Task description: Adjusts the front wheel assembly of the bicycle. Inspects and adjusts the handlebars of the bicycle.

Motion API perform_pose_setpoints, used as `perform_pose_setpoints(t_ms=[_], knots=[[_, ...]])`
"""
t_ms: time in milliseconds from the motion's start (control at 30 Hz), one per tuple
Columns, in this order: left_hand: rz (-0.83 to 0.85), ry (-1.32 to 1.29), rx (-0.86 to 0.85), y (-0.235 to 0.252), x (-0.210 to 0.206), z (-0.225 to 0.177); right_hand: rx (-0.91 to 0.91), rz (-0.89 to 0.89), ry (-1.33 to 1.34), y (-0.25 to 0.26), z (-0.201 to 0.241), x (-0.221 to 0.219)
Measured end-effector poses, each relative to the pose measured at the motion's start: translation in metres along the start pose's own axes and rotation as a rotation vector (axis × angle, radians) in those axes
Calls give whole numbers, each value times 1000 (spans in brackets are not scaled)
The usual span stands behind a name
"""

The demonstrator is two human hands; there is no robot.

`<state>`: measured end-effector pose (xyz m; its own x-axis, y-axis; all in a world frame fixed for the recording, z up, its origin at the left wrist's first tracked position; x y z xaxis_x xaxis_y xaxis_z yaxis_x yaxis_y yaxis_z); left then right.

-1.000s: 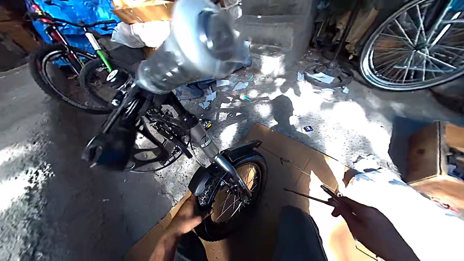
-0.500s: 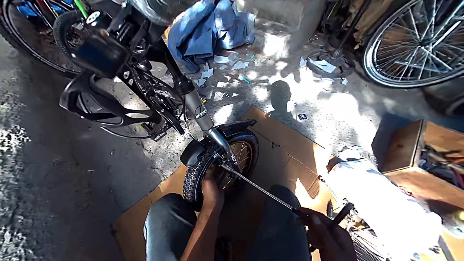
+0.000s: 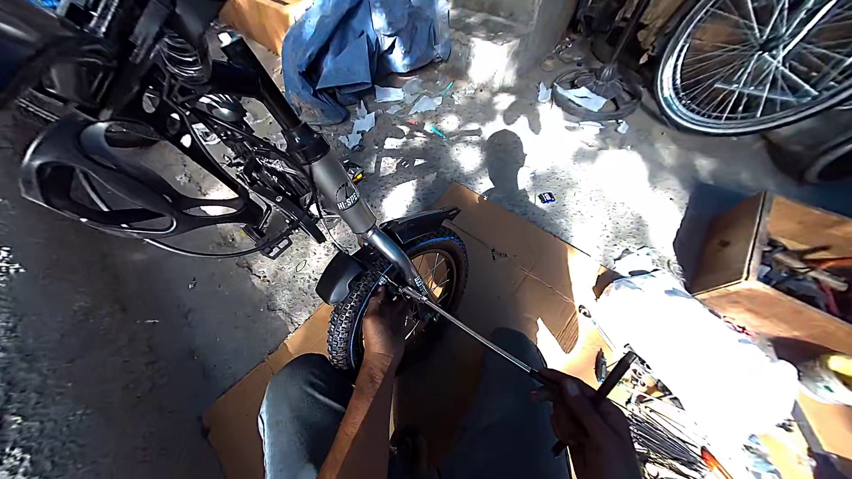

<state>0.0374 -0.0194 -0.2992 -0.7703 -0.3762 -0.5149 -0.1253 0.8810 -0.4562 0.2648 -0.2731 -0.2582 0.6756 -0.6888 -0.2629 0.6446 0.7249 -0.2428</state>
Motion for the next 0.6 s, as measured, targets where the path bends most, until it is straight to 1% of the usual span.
perform_pose_setpoints(t_ms=[133, 267, 333, 400, 467, 533, 600], knots=[[19, -4, -1, -1, 1, 0, -209, -25, 92, 10, -19, 6], [46, -10, 4, 0, 1, 1, -333, -32, 120, 11, -24, 6], [27, -1, 6, 0, 1, 1, -414, 15, 163, 2, -16, 2], [15, -16, 8, 0, 0, 2, -551, 110, 271, -11, -5, -7], [-2, -55, 21, 1, -1, 4, -670, 159, 371, -18, -1, -15], [-4, -81, 29, 2, -2, 8, -686, 158, 383, -18, -4, -19], [-16, -70, 15, 3, -5, 9, -622, 155, 363, -15, -7, -18]])
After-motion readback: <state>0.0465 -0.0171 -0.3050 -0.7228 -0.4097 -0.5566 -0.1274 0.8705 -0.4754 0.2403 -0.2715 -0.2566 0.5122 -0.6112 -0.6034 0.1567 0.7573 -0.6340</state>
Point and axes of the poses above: each hand's wrist, its own y-axis towards the middle knuckle, its own x-axis out of the back of the hand, z = x × y, the point moved 5 cm from there along y, towards the middle knuckle, and after that the axes turned 15 degrees about -z, right-handed, at the moved point
